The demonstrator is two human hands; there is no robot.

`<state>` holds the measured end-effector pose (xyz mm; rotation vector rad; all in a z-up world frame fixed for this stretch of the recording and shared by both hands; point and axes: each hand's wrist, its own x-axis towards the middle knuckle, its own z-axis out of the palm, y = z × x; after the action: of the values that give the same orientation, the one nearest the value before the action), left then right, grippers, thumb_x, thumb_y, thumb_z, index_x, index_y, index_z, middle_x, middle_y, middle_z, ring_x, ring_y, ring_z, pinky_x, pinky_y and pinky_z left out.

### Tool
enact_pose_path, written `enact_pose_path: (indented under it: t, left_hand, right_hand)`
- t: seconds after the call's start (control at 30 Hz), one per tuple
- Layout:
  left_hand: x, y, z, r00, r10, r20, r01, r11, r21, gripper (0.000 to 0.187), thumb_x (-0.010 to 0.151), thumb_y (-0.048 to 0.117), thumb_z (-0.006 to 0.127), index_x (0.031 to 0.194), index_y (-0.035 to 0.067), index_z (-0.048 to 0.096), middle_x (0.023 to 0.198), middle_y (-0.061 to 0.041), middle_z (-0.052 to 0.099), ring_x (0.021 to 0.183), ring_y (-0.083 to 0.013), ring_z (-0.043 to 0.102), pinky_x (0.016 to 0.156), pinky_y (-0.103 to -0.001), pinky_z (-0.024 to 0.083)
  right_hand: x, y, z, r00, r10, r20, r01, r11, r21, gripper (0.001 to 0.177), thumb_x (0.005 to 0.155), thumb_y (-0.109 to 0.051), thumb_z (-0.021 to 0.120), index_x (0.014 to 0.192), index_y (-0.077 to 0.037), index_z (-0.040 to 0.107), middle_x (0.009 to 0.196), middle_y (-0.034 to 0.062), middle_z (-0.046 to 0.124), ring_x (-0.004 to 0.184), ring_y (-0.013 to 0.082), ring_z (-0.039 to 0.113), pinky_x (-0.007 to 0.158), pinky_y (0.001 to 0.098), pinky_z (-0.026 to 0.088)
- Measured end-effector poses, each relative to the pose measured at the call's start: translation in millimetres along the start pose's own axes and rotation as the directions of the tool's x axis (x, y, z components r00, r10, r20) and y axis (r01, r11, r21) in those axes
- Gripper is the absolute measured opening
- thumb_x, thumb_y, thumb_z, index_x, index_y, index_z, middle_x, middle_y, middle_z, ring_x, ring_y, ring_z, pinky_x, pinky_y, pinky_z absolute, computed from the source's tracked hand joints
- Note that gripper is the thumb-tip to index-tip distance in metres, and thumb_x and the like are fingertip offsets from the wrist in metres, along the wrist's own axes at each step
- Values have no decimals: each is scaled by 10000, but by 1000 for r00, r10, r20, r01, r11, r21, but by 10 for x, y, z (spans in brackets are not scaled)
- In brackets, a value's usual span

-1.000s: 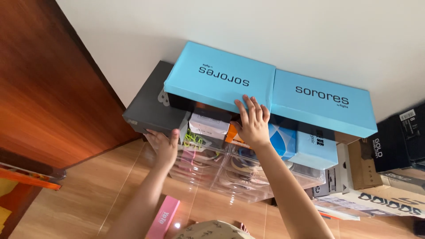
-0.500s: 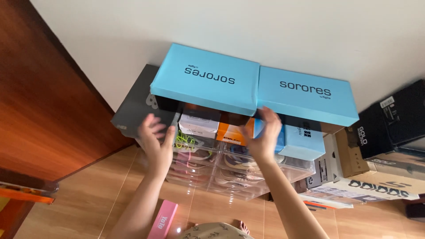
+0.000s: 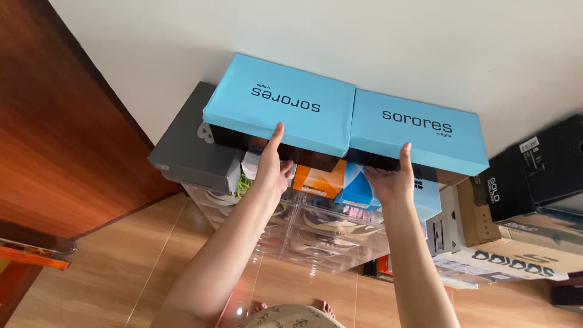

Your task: Organizes shoeboxes on top of a storage unit and then picks up various cleaning items and accessories from the floor.

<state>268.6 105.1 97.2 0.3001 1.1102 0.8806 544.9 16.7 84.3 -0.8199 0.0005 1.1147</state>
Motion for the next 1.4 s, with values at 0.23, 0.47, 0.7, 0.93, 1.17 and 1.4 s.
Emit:
enact_pose_path:
  t: [0.23, 0.47, 0.7, 0.93, 1.17, 1.4]
  left_hand:
    - [-79, 89, 89, 1000, 12, -21, -10, 996, 84, 1087, 624, 739, 762, 1507, 186, 452, 1317, -129, 427, 965, -234, 476, 839, -414, 398]
    - [249, -68, 42, 989, 141, 49, -142, 990, 22, 979, 600, 641, 813, 1386, 103, 584, 1127, -60, 568, 817, -175, 419, 731, -344, 361]
    - [-648, -272, 358, 998, 51, -29, -49, 997, 58, 1094, 681, 600, 764, 1578, 171, 307, 1533, -251, 314, 1115, -415, 653, 928, -465, 409]
    - [-624, -1024, 1101, 991, 77, 112, -67, 993, -94, 1240, 712, 496, 859, 1545, -81, 143, 1660, -227, 223, 1402, -419, 368, 1112, -618, 493]
    - [-470, -1300, 1241, 926, -164, 339, 140, 986, 95, 829, 892, 343, 792, 1469, -49, 343, 1533, -263, 364, 1200, -355, 517, 1066, -587, 387]
    - [-411, -910, 91, 845, 226, 484, -245, 969, -25, 295, 957, 242, 594, 1109, 3, 678, 903, -126, 759, 777, -181, 741, 633, -296, 600]
  right_hand:
    - [86, 44, 330, 996, -25, -86, 13, 991, -132, 986, 751, -530, 775, 1526, -79, 365, 1511, 206, 438, 1417, 444, 382, 1171, 638, 272]
    - [-616, -559, 277, 982, -107, -154, 93, 991, -97, 960, 764, -589, 635, 1513, -80, 316, 1493, 233, 373, 1280, 434, 474, 1066, 692, 383]
    - [-1267, -1352, -510, 858, -467, 213, 510, 819, -261, 812, 870, -491, 599, 1565, -118, 403, 1505, 117, 480, 1428, 308, 484, 1145, 505, 450]
    - [-2152, -1550, -60, 792, -604, 82, 570, 687, -451, 814, 838, -547, 537, 1550, -178, 391, 1524, 71, 492, 1412, 268, 499, 1109, 480, 463]
    - [-2259, -1651, -141, 710, -701, 63, 539, 484, -689, 888, 818, -647, 490, 1552, -167, 348, 1460, 94, 484, 1355, 274, 544, 942, 491, 526]
    - [-1791, -1668, -769, 809, -561, 174, 542, 599, -590, 829, 909, -559, 547, 1551, -55, 402, 1399, 140, 506, 1267, 222, 554, 1035, 372, 467]
